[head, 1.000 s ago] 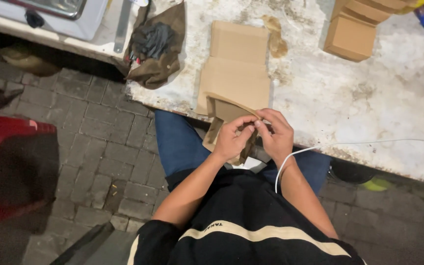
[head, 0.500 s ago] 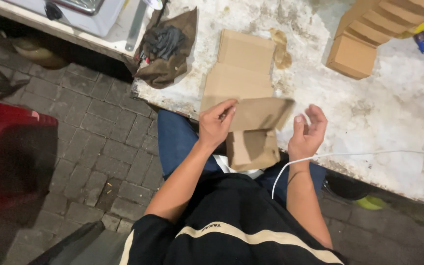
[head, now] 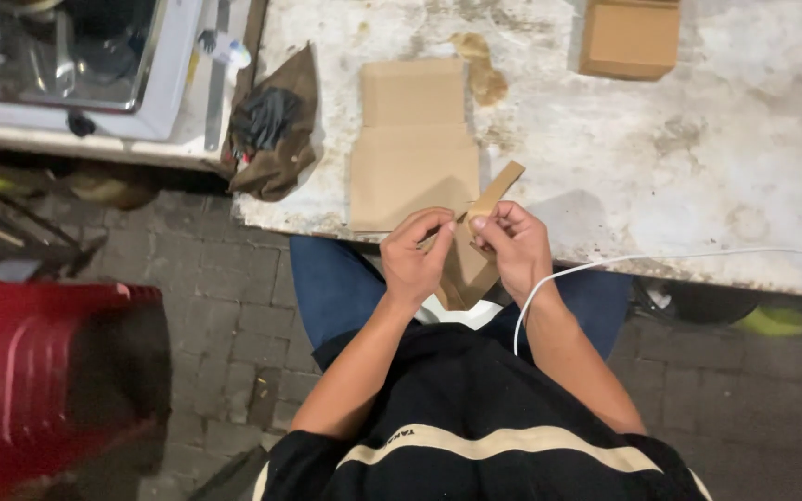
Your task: The person assembles flat cardboard boxes by folding along pre-scored lines and interlocking tabs to form rectangular containers. They repeatedly pick up flat sheets, fold sides, and secure tabs, stacking completed boxes on the table.
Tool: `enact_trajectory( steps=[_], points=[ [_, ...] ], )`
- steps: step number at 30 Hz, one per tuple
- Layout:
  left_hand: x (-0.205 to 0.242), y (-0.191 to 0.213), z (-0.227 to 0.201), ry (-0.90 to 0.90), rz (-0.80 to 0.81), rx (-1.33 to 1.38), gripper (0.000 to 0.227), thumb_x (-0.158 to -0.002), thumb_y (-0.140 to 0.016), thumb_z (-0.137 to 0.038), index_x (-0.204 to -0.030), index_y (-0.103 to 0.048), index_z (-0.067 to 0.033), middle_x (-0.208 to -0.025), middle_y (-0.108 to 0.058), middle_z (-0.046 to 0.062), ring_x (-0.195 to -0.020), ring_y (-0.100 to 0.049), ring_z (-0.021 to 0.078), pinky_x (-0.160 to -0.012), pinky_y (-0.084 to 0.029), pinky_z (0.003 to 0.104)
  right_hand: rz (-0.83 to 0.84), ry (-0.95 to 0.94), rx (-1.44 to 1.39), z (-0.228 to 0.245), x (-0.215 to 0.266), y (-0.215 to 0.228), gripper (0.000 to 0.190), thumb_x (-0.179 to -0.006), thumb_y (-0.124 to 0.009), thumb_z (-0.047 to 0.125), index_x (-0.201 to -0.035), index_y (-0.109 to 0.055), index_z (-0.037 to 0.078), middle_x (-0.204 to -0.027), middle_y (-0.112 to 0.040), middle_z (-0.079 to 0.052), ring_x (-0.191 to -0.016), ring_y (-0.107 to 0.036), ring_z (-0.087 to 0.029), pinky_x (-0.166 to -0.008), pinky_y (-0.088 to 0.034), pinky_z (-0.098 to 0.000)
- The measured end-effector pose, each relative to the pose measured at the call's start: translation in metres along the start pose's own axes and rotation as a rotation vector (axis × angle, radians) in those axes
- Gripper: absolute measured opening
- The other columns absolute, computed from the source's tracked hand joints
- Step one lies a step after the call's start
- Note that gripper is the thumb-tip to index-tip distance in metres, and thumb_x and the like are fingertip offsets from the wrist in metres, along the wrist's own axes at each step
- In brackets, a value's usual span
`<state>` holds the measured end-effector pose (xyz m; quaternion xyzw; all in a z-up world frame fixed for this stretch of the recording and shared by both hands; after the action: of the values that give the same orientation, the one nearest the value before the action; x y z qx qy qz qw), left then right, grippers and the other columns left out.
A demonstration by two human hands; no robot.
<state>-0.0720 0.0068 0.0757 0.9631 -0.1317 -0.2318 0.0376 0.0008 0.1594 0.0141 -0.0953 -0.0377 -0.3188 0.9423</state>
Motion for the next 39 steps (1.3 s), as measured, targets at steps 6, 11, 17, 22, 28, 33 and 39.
enact_trajectory(
  steps=[6, 11, 17, 22, 28, 33, 39],
  points=[
    [-0.004, -0.021, -0.01, 0.167, 0.181, 0.047, 0.002, -0.084, -0.075, -0.008, -0.084, -0.075, -0.01, -0.096, -0.074, 0.007, -0.085, -0.07, 0.02, -0.081, -0.055, 0.039, -0.157, 0.249, 0.205, 0.001, 0.01, 0.029, 0.013, -0.086, -0.081, 0.009, -0.089, -0.069, 0.005, -0.069, -0.07, -0.008, -0.064, -0.066, -0.012, -0.064, -0.055, -0.0257],
    [0.001, -0.031, -0.012, 0.155, 0.173, -0.004, 0.002, -0.086, -0.075, -0.011, -0.086, -0.077, -0.0122, -0.096, -0.074, 0.005, -0.087, -0.071, 0.0196, -0.083, -0.054, 0.038, -0.165, 0.273, 0.251, 0.009, 0.018, 0.031, 0.006, -0.086, -0.079, 0.009, -0.088, -0.074, 0.008, -0.069, -0.071, -0.005, -0.059, -0.065, -0.01, -0.058, -0.054, -0.0238],
    [0.004, -0.037, -0.027, 0.038, 0.09, -0.073, 0.0, -0.084, -0.078, -0.012, -0.084, -0.078, -0.012, -0.092, -0.074, 0.005, -0.08, -0.072, 0.0218, -0.076, -0.056, 0.036, -0.119, 0.156, 0.159, 0.002, 0.02, 0.036, 0.001, -0.087, -0.074, 0.008, -0.086, -0.075, 0.009, -0.065, -0.068, -0.002, -0.057, -0.055, -0.003, -0.054, -0.048, -0.0184],
    [0.002, -0.042, -0.034, -0.039, 0.103, -0.101, 0.001, -0.084, -0.078, -0.011, -0.084, -0.078, -0.011, -0.091, -0.074, 0.006, -0.08, -0.072, 0.0237, -0.075, -0.056, 0.035, -0.145, 0.13, 0.127, -0.001, 0.019, 0.04, 0.002, -0.085, -0.075, 0.008, -0.086, -0.075, 0.01, -0.064, -0.066, -0.001, -0.056, -0.052, -0.002, -0.052, -0.045, -0.0167],
    [0.002, -0.045, -0.039, -0.108, 0.156, -0.099, 0.002, -0.085, -0.077, -0.009, -0.087, -0.077, -0.0092, -0.091, -0.074, 0.006, -0.082, -0.072, 0.0263, -0.075, -0.057, 0.037, -0.158, 0.058, -0.017, -0.03, 0.016, 0.043, 0.009, -0.083, -0.079, 0.009, -0.087, -0.071, 0.005, -0.064, -0.066, 0.0, -0.057, -0.054, -0.001, -0.054, -0.045, -0.015],
    [0.002, -0.045, -0.044, -0.226, 0.239, -0.052, 0.006, -0.088, -0.073, -0.003, -0.092, -0.076, -0.0037, -0.095, -0.073, 0.011, -0.09, -0.071, 0.0317, -0.081, -0.057, 0.041, -0.144, 0.106, -0.016, -0.028, 0.025, 0.04, 0.006, -0.088, -0.075, 0.009, -0.089, -0.071, 0.004, -0.065, -0.065, 0.0, -0.059, -0.056, -0.001, -0.057, -0.048, -0.0151],
    [-0.002, -0.038, -0.075, -0.478, 0.241, -0.099, 0.006, -0.082, -0.076, 0.004, -0.087, -0.075, 0.0046, -0.1, -0.072, 0.022, -0.092, -0.07, 0.0394, -0.094, -0.054, 0.049, 0.036, 0.145, -0.168, -0.05, 0.023, 0.028, 0.019, -0.085, -0.073, 0.009, -0.101, -0.067, 0.001, -0.085, -0.069, -0.008, -0.076, -0.064, -0.012, -0.072, -0.054, -0.0271]
  ],
)
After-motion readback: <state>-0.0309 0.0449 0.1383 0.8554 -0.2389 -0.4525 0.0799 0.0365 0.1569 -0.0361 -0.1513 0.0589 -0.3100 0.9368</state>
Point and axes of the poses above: each hand's wrist, its own x-axis away from the middle knuckle, its own y-axis out of the back of the hand, z = x × y, the point moved 8 cm from there along -x, towards the middle knuckle
